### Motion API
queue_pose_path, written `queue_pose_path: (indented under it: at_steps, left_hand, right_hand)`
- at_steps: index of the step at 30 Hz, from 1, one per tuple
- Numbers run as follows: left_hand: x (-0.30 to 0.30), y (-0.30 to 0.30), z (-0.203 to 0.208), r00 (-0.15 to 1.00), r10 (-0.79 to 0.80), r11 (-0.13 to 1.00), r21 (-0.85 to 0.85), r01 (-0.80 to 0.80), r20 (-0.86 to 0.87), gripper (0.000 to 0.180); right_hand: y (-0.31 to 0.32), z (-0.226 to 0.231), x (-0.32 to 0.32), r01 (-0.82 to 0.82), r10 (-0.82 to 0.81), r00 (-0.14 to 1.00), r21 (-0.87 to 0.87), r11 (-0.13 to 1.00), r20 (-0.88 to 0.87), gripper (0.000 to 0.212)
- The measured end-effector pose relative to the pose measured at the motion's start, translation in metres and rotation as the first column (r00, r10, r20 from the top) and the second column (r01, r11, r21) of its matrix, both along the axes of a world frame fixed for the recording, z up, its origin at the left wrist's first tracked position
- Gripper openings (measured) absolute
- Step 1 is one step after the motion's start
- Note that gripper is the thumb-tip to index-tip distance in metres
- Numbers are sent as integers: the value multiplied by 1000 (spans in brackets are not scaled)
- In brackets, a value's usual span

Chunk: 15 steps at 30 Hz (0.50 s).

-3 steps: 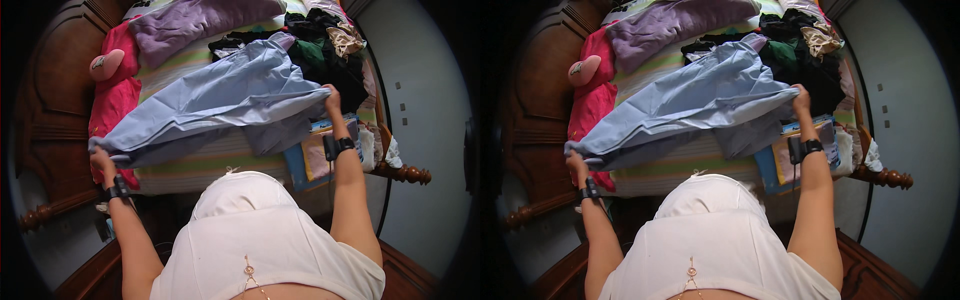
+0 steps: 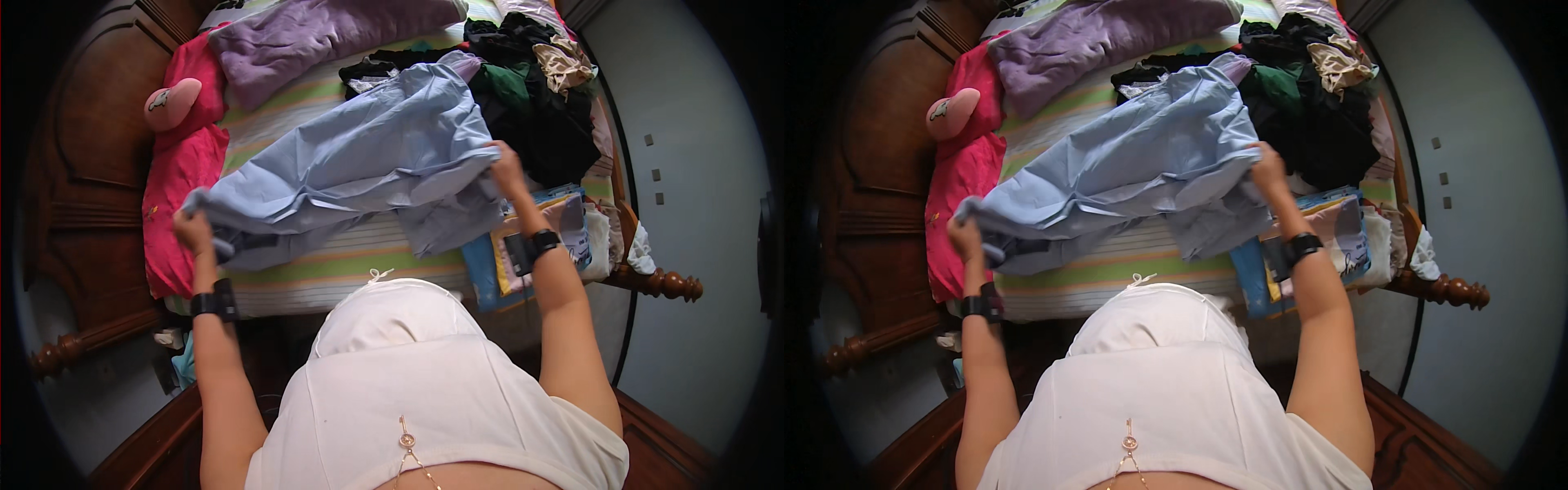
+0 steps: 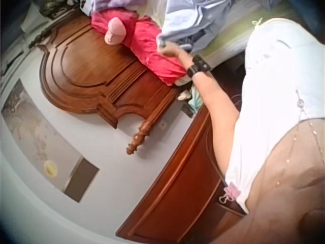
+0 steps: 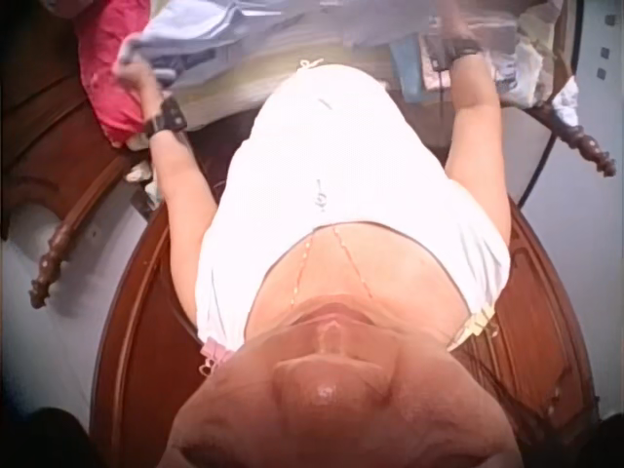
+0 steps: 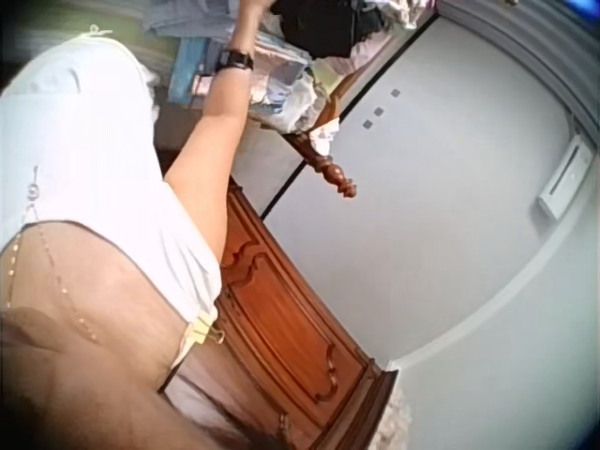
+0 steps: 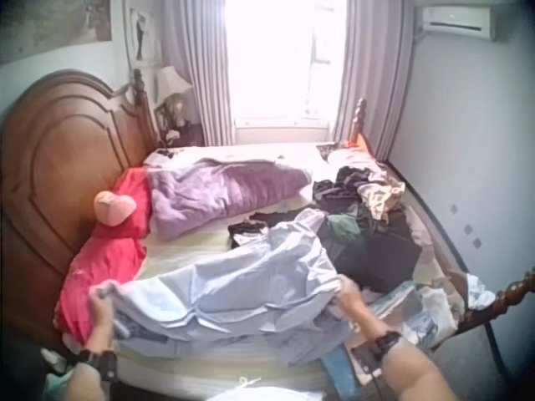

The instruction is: Folding various pieces of laundry on top of a bed.

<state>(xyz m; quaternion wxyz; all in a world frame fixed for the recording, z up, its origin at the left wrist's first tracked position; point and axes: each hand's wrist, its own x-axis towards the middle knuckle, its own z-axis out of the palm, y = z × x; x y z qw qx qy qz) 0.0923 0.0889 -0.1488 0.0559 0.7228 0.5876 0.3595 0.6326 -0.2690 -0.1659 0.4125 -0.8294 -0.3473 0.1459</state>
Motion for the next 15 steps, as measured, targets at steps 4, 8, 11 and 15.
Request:
queue_pose_path:
  at_steps: [4,8,11,15]
  left_hand:
    - [151,-90,21,720,-694,720,34,693,-3,13]
    - [231,-157,43,545,-828,538,-92,838,131,25]
    - [248,-171,49,556,-642,496,-267,826,528,41]
    - [245,-164,50,511,-763,396,-338,854,396,37]
  right_hand:
    - [63,25,-110,-311,284,929,-84,947,-237,36]
    - [109,54,-164,-377,394,918,199,905,-50,31]
    - [112,79,-165,-343,357,934,230,911,-20,29]
    - [99,76,-164,-373,352,924,145,917,151,28]
